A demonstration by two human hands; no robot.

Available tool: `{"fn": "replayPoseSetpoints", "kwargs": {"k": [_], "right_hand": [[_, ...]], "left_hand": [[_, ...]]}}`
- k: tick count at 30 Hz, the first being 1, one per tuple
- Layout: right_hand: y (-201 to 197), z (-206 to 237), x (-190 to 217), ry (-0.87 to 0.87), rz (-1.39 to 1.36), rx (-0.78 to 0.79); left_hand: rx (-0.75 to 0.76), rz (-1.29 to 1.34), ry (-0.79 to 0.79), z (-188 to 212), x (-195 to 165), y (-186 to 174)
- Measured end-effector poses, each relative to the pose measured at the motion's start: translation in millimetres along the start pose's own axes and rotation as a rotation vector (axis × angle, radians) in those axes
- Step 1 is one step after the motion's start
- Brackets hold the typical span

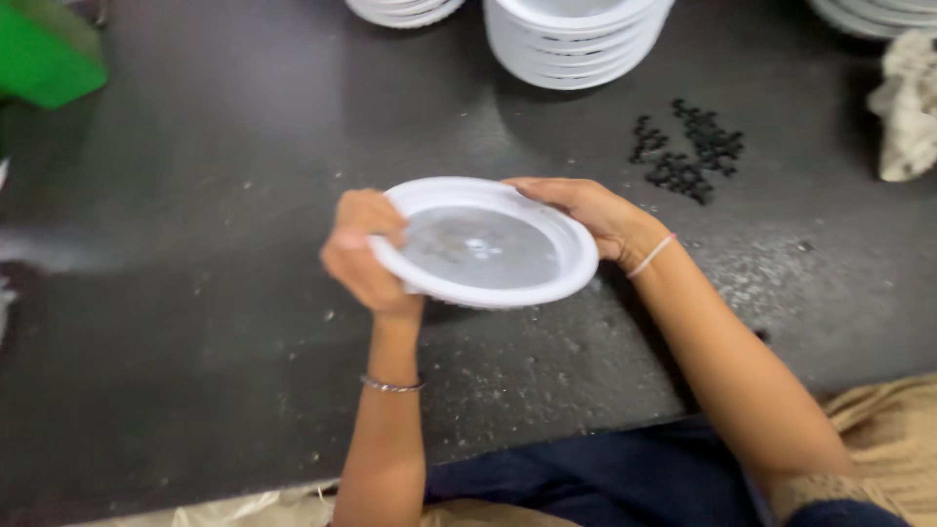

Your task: The person unwraps plastic film from round white lamp housing covers, stacks the covers, and presses small black fasteners into the holes on the underside of each housing, working through the housings one at a time on the workbench.

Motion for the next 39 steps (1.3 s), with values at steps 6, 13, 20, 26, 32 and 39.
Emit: {"fn": "replayPoseSetpoints", "kwargs": {"k": [6,13,20,26,32,39], "right_hand": [[12.3,25.2,19.5,0.114,0.255,0.281],[-13.3,67.9,72.0,0.000,0.931,-0.399],[-51.9,129.3,109.5,-0.156,1.283,-0.910],[-55.8,120.4,102.3,-0.133,1.438,-0.883],[-56.9,115.1,98.3,-0.136,1.479,-0.906],[-57.0,111.7,96.6,-0.111,1.564,-0.915]], "left_hand": [[-0.343,0.450,-0.645,3.7,64.8,-38.3],[-0.012,0.574,-1.021,10.0,100.4,-15.6],[0.103,0.213,-0.971,22.0,109.4,-1.6],[0.133,0.140,-0.939,23.8,112.2,1.7],[0.140,0.113,-0.958,25.9,113.3,0.1],[0.155,0.053,-0.826,26.4,114.3,2.3]]}}
Point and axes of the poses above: each hand's wrist, its own z-axis away from the middle knuckle, its own y-axis out of the palm, x = y × z, the point moved 5 cm from there along -z, towards the middle knuckle, and after that the axes turned 10 degrees about x, right-handed, at the moved point
